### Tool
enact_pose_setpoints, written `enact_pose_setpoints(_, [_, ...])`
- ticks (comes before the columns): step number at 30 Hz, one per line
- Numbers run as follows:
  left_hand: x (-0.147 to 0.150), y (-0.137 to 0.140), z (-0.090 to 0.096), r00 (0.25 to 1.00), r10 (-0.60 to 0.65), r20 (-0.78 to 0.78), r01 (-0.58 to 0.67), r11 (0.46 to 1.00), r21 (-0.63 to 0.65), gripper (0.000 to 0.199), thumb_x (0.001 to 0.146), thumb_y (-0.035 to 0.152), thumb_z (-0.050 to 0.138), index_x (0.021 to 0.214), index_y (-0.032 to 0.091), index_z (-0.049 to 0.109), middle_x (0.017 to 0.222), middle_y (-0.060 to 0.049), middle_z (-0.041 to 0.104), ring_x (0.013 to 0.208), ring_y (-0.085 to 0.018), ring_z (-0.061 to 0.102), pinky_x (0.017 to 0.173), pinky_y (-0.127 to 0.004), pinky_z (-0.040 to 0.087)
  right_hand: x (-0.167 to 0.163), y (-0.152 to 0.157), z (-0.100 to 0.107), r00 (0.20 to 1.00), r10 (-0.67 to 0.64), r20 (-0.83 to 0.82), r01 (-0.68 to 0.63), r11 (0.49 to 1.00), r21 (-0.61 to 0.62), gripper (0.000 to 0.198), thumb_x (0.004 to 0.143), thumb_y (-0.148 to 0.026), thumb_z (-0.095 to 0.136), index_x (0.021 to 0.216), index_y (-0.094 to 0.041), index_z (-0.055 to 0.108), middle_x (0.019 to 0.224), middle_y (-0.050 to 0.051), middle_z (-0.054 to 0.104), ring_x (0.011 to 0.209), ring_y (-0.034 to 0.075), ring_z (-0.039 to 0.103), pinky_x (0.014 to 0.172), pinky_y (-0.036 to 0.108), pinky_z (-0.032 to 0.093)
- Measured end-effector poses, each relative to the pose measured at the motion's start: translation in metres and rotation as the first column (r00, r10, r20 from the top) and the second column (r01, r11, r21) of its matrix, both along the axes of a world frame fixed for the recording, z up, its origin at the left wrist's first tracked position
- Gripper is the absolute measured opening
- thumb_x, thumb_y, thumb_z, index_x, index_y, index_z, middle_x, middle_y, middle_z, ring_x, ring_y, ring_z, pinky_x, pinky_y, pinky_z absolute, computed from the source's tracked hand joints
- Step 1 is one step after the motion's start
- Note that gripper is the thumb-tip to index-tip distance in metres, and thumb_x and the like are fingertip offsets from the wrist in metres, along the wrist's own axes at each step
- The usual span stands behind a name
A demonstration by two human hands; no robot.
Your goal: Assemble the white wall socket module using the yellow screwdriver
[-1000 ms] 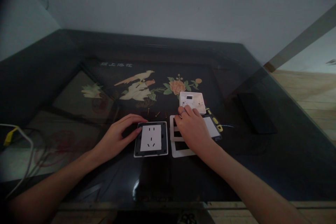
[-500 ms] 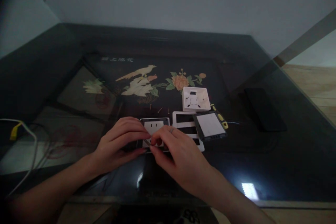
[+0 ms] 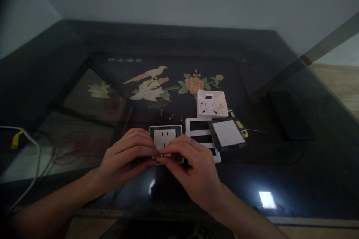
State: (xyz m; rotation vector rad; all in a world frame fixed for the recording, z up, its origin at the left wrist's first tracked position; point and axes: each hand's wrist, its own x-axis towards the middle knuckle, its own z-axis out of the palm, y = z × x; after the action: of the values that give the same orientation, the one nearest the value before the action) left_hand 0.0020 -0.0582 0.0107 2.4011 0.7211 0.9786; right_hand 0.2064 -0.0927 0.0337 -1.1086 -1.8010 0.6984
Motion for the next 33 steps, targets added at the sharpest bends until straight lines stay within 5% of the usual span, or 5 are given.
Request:
enact_pose_setpoints(5, [-0.001,0.000,-0.007,0.981,0.086,-0.175,-0.116,0.979,-0.167,0.049,0.086,0.028,0.066,0.132,0.023,0.048,0.129,-0.011,0.055,0.120,-0.027,0.051,0.101,-0.045,0.046,0.025,0.015,0.003,0.985,-0.144,0.092,0.143,0.990,0.018,0.008,0.083,-0.015,0.069,0.085,-0.023,0.069,0.082,0.001,0.072,0.072,0.016,0.069,0.058,0.025,0.056])
enact_pose_setpoints(11, [0.001,-0.002,-0.012,0.959,0.039,-0.280,-0.137,0.930,-0.341,0.093,0.073,0.028,0.079,0.148,0.027,0.023,0.147,-0.013,0.034,0.136,-0.033,0.034,0.112,-0.054,0.037,0.035,0.025,-0.017,0.978,-0.087,0.189,0.080,0.996,0.047,0.008,0.084,-0.012,0.066,0.084,-0.019,0.071,0.081,0.003,0.072,0.075,0.015,0.070,0.064,0.025,0.058])
enact_pose_setpoints(19, [0.001,-0.001,-0.011,0.957,0.020,-0.289,-0.124,0.929,-0.348,0.089,0.077,0.024,0.074,0.148,0.033,0.021,0.146,-0.012,0.036,0.135,-0.033,0.036,0.110,-0.057,0.039,0.029,0.021,-0.022,0.971,-0.055,0.232,0.033,0.995,0.098,0.009,0.087,-0.014,0.063,0.086,-0.019,0.071,0.084,0.004,0.071,0.076,0.016,0.069,0.067,0.028,0.058])
enact_pose_setpoints(33, [0.000,0.001,-0.014,0.958,0.009,-0.285,-0.087,0.962,-0.260,0.083,0.080,0.029,0.073,0.147,0.025,0.026,0.144,-0.015,0.041,0.132,-0.032,0.039,0.109,-0.053,0.040,0.029,0.017,-0.024,0.859,-0.096,0.503,-0.094,0.936,0.339,0.024,0.093,-0.010,0.051,0.092,-0.014,0.075,0.084,0.010,0.073,0.076,0.018,0.066,0.065,0.031,0.058])
